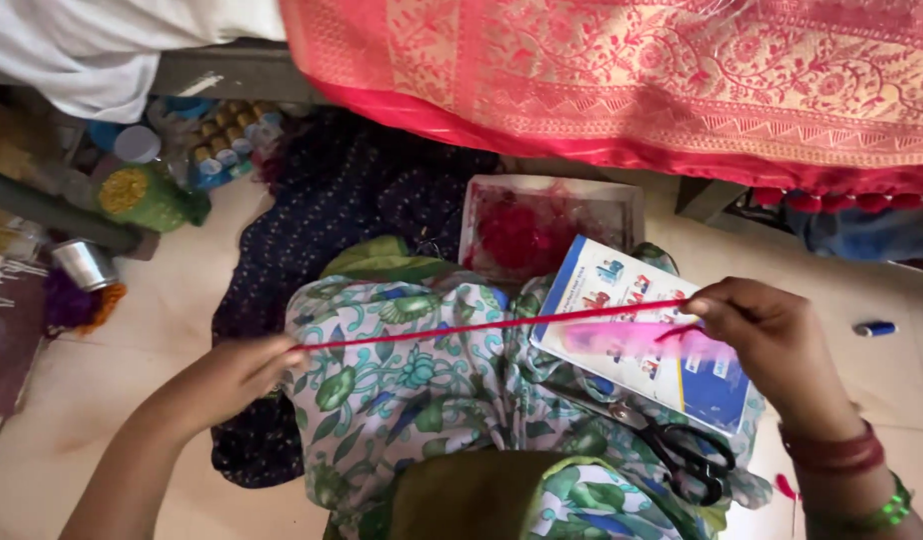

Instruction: Crafting and attaching decorative yarn tassels to a saree.

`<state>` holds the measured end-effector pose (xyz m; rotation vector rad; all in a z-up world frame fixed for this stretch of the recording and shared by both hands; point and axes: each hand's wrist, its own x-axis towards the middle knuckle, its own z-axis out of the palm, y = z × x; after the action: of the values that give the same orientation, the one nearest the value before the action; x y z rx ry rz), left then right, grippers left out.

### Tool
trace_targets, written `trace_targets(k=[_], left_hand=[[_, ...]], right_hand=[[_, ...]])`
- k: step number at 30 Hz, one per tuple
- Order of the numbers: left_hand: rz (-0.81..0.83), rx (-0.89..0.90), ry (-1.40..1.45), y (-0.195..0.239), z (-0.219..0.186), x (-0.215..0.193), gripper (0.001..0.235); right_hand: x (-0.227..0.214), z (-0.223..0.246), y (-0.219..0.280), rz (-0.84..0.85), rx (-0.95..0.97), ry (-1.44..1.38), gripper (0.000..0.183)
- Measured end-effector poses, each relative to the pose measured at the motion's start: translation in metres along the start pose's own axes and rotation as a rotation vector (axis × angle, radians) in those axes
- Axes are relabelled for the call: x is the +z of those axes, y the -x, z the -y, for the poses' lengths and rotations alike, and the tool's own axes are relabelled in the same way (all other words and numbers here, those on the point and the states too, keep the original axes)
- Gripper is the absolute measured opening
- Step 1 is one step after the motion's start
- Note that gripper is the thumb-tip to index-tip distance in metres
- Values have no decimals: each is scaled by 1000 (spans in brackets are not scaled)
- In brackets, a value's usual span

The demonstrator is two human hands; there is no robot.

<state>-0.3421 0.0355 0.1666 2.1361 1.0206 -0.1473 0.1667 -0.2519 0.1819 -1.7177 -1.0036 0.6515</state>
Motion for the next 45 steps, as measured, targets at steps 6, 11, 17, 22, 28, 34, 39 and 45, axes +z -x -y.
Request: trace_targets(k=[6, 11, 17, 22, 28, 34, 39, 45], left_hand=[[-28, -412, -10, 5, 295, 70, 31], [-271, -358, -470, -35, 141, 32, 56], [-351, 15, -236, -200, 21, 62, 43], [-260, 132, -303, -375, 45, 153, 50], [-376, -241, -328, -433, 59, 197, 33], [-249, -158, -342, -460, 84, 204, 47], [-404, -69, -180, -516, 181, 222, 18], [-456, -248, 1202, -421, 107, 152, 17]], right_hand=[[5, -5, -7, -88, 27, 206, 14], [14, -14, -4, -21, 70, 178, 15], [28, -19, 11, 37, -8, 233, 15], [11, -34, 35, -85, 82, 349, 17], [-12, -82, 55, -153, 277, 375, 19], [-5, -86, 42, -204, 370, 355, 19], [7, -80, 29, -192, 311, 247, 18], [9, -83, 40, -196, 334, 179, 19]])
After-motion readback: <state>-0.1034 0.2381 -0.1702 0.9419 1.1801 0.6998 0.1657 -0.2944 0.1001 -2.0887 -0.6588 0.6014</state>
